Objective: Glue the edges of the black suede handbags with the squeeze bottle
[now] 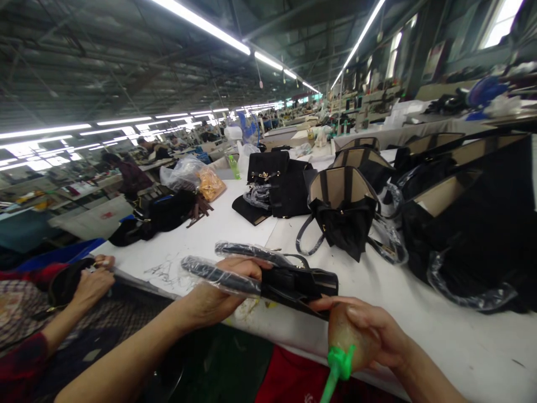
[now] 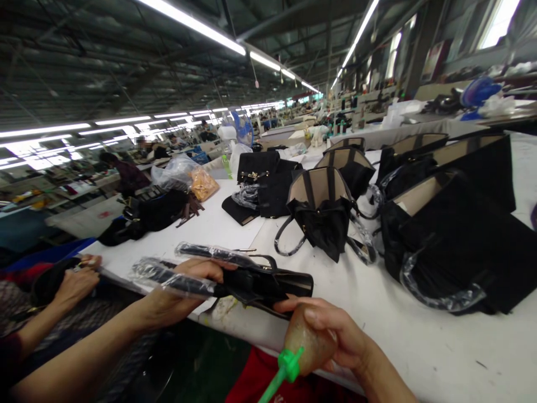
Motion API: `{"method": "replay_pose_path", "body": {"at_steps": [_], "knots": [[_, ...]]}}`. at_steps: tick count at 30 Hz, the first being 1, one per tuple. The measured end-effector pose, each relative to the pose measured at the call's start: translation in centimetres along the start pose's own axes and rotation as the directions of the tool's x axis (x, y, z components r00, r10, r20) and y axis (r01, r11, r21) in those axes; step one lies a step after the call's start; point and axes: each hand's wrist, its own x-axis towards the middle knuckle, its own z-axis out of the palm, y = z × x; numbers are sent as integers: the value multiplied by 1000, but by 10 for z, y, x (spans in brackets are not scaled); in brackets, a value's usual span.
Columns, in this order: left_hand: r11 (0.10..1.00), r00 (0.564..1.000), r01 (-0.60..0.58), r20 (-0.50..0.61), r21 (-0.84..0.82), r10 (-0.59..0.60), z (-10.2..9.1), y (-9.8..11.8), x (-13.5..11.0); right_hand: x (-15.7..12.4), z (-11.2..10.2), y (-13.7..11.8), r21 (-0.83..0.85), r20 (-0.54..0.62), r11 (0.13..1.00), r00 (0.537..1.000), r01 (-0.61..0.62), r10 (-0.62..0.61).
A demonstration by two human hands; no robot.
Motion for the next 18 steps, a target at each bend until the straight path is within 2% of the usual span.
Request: {"method": "replay_pose_path", "body": {"at_steps": [3, 6, 9, 11, 13, 15, 18], "knots": [[1000, 1000, -14, -3, -15, 14, 2, -1, 3, 4, 1, 3, 33, -7, 999, 1000, -12, 13], [998, 997, -54, -50, 7, 55, 6, -1, -1, 3, 4, 2, 78, -20, 997, 1000, 11, -9], [991, 987, -91, -125, 94, 103, 15, 3, -16, -2, 12, -5, 153, -75, 978, 989, 140, -130], [978, 980, -131, -130, 163, 153, 25, 9, -29, -7, 21, -11, 205, -101, 952, 973, 226, -209], [966, 982, -157, -75, 207, 176, 37, 16, -43, -10, 33, -16, 253, -100, 933, 966, 257, -239], [965, 990, -140, 29, 221, 137, 45, 27, -54, -14, 44, -19, 308, -78, 911, 962, 273, -262], [980, 982, -59, 188, 190, 23, 39, 46, -68, -21, 56, -16, 395, -28, 888, 969, 237, -246]]}}
